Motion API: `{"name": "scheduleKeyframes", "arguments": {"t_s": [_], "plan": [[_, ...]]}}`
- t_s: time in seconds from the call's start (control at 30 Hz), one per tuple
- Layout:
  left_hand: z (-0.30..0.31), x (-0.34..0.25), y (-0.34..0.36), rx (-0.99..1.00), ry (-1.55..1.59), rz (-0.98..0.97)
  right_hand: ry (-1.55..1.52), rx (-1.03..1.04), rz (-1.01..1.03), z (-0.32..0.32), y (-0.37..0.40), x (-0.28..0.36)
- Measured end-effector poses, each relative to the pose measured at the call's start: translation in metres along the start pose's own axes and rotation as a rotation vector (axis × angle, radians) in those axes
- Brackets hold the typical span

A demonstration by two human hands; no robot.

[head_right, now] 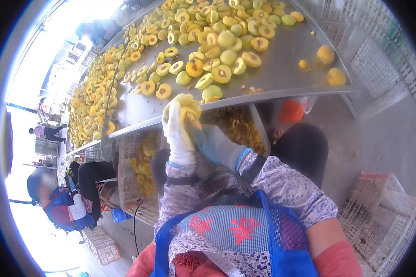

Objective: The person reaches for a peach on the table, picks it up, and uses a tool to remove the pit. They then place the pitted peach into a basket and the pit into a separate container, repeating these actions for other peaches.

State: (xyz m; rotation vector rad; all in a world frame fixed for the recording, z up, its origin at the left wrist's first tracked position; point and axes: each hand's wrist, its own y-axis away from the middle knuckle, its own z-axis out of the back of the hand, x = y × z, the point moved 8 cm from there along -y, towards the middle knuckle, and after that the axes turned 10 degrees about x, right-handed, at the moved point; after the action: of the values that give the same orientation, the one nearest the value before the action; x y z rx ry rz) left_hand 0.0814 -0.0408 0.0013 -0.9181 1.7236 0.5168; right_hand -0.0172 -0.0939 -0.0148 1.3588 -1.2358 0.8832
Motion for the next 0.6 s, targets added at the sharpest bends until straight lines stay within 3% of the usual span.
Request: {"name": "scheduleKeyframes", "arguments": {"t_s": [0.07, 0.1, 0.13, 0.17, 0.27, 0.4, 0.47, 0.53, 0.6], "plan": [[-0.033, -0.044, 0.019, -0.036, -1.034, -0.604, 0.018, 0.000, -0.011, -0.002, -0.007, -0.013], [-0.032, -0.043, 0.020, -0.035, -1.035, -0.602, 0.061, -0.075, 0.159, 0.000, -0.020, -0.026], [-0.012, -0.028, 0.012, -0.044, -0.615, -0.357, 0.104, -0.150, 0.329, 0.002, -0.024, -0.028], [-0.002, -0.006, 0.007, -0.050, -0.195, -0.111, 0.104, -0.152, 0.328, 0.000, -0.026, -0.032], [-0.003, 0.000, 0.010, -0.111, 0.070, 0.036, 0.054, -0.135, 0.316, -0.002, -0.021, -0.029], [0.005, -0.003, 0.006, -0.111, -0.012, 0.050, 0.112, 0.072, 0.142, -0.007, -0.005, -0.018], [-0.001, -0.007, 0.007, -0.033, -0.126, 0.193, 0.162, 0.125, 0.095, -0.010, 0.001, -0.005], [0.003, -0.005, 0.004, -0.004, -0.150, 0.167, -0.245, 0.203, -0.377, -0.020, 0.016, -0.015], [0.005, 0.000, 0.002, 0.022, -0.174, 0.138, -0.369, 0.292, -0.326, -0.026, 0.013, -0.022]]}}
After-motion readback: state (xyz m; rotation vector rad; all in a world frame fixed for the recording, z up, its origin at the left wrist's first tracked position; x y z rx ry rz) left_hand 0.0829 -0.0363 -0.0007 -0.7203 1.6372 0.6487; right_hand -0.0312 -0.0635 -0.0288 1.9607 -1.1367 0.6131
